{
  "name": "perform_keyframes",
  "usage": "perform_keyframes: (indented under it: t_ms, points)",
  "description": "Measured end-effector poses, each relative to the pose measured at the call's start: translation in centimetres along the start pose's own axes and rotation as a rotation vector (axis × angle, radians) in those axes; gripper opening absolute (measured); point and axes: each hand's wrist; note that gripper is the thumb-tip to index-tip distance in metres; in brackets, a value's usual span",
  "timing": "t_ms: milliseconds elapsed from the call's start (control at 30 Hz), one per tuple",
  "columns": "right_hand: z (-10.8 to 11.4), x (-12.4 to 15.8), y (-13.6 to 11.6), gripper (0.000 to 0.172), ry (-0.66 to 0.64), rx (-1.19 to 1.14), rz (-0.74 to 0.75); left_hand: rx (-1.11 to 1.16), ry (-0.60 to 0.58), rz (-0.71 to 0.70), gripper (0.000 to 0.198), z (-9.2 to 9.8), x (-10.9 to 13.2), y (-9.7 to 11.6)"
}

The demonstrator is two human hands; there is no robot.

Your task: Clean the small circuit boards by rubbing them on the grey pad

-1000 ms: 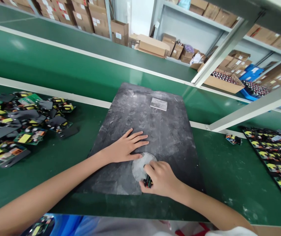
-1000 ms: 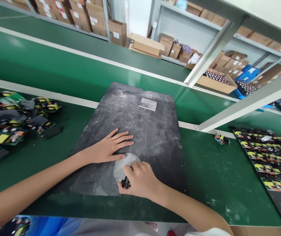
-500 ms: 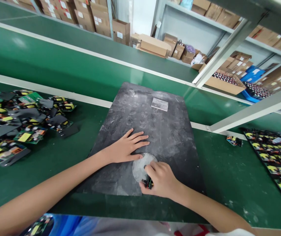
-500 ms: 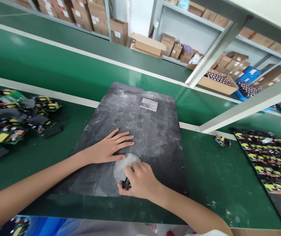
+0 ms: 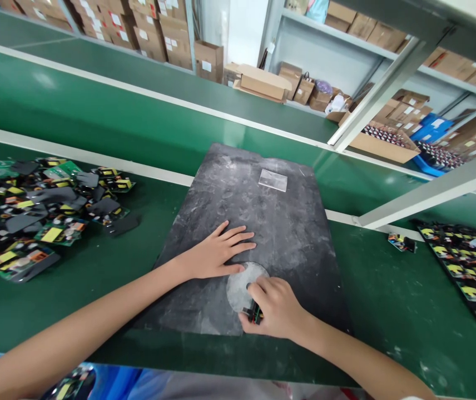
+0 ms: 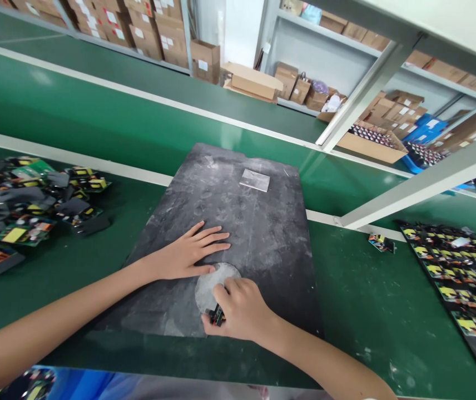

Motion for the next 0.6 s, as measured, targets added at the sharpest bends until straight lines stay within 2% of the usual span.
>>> perform_keyframes:
  t_ms: [600]
  points:
    - [-0.07, 0.34, -0.06, 0.017, 0.008, -0.027, 0.012, 0.011, 0.028, -0.016, 0.056, -0.20, 0.13, 0.19]
Point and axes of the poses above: each hand's wrist, its own x-axis away from the middle knuckle, its own z-axis out of the back of the hand, y = z × x, and after that the axes turned 15 degrees about x, right-handed
